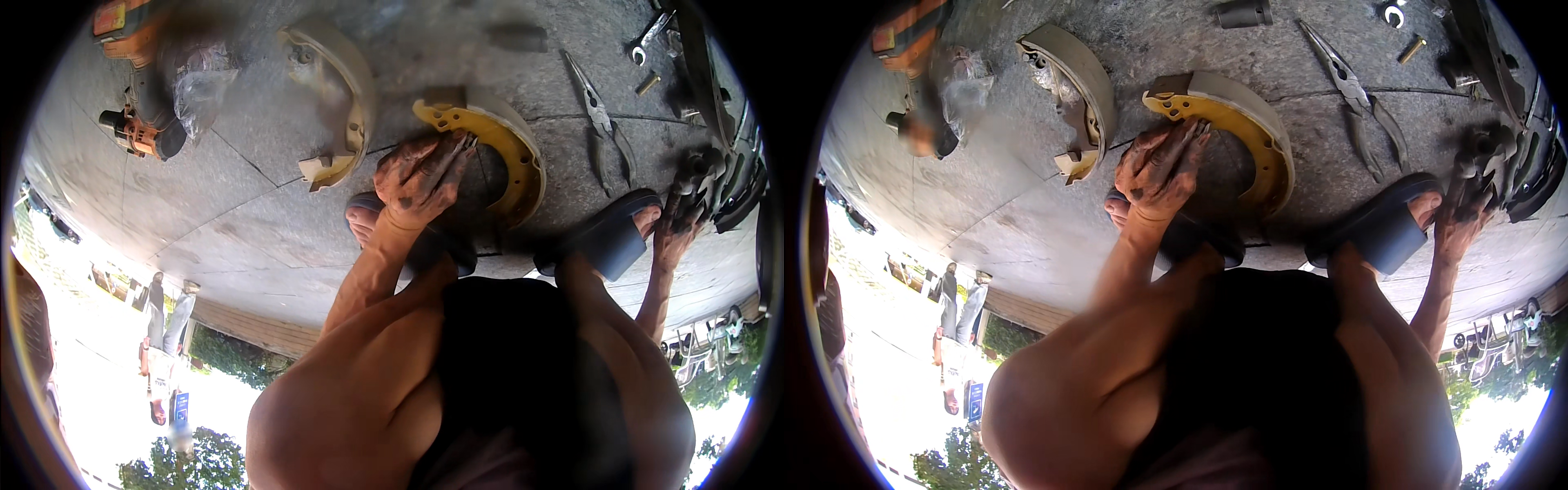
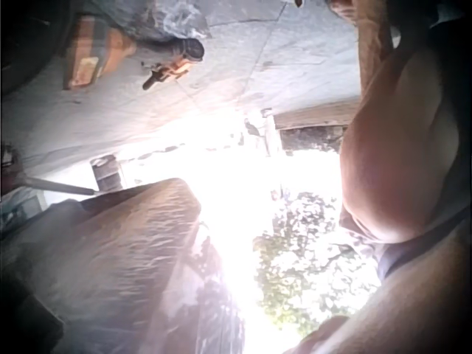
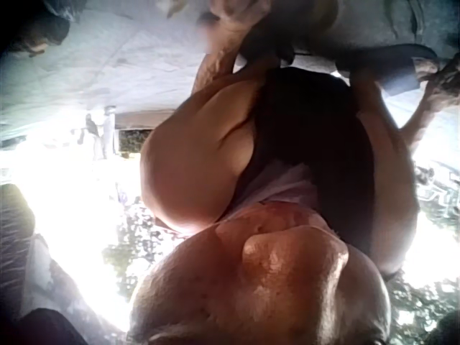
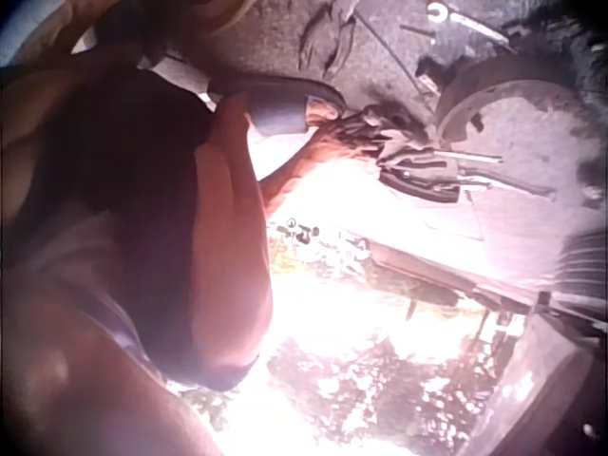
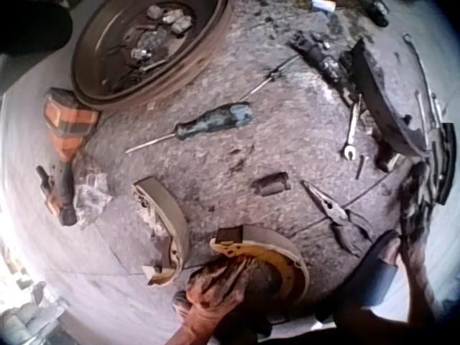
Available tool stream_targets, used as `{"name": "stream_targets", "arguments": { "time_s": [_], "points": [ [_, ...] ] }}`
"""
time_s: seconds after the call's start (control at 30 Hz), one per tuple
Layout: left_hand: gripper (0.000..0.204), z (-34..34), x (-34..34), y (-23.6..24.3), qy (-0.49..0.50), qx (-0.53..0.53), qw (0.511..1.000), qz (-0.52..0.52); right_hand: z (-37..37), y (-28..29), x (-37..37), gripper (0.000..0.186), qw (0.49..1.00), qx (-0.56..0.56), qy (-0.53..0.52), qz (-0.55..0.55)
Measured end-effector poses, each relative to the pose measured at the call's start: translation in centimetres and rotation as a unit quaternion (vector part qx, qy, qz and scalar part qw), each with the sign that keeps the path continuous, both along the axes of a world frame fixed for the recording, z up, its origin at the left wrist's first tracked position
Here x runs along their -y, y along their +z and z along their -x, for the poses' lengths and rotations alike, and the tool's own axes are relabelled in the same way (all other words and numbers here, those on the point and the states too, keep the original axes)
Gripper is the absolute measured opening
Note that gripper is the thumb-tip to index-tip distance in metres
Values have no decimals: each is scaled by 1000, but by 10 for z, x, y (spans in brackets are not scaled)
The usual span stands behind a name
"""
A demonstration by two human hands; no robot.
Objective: The person handles various brake shoe components on the pavement, using a hammer and pliers to fit parts together.
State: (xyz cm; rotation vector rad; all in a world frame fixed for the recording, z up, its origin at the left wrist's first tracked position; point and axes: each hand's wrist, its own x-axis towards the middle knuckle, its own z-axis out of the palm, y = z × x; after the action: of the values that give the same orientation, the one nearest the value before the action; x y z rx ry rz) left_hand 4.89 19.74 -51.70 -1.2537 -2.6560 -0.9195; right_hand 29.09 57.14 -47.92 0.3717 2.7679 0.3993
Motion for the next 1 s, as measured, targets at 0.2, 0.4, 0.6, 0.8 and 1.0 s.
{"name": "stream_targets", "arguments": {
  "time_s": [0.2,0.4,0.6,0.8,1.0],
  "points": [
    [18,15,1,11,-42,33,996,73,-21,-13,-23,66,997,37,57,-24],
    [29,24,2,14,-63,61,995,47,-1,-1,-9,63,998,52,19,17],
    [30,23,0,14,-67,51,995,49,-9,-2,-17,44,988,-19,-134,77],
    [38,22,2,12,-62,36,997,31,3,0,-8,52,918,-74,-354,161],
    [32,21,4,20,-16,153,988,18,41,26,15,39,927,-75,-357,83]
  ]
}}
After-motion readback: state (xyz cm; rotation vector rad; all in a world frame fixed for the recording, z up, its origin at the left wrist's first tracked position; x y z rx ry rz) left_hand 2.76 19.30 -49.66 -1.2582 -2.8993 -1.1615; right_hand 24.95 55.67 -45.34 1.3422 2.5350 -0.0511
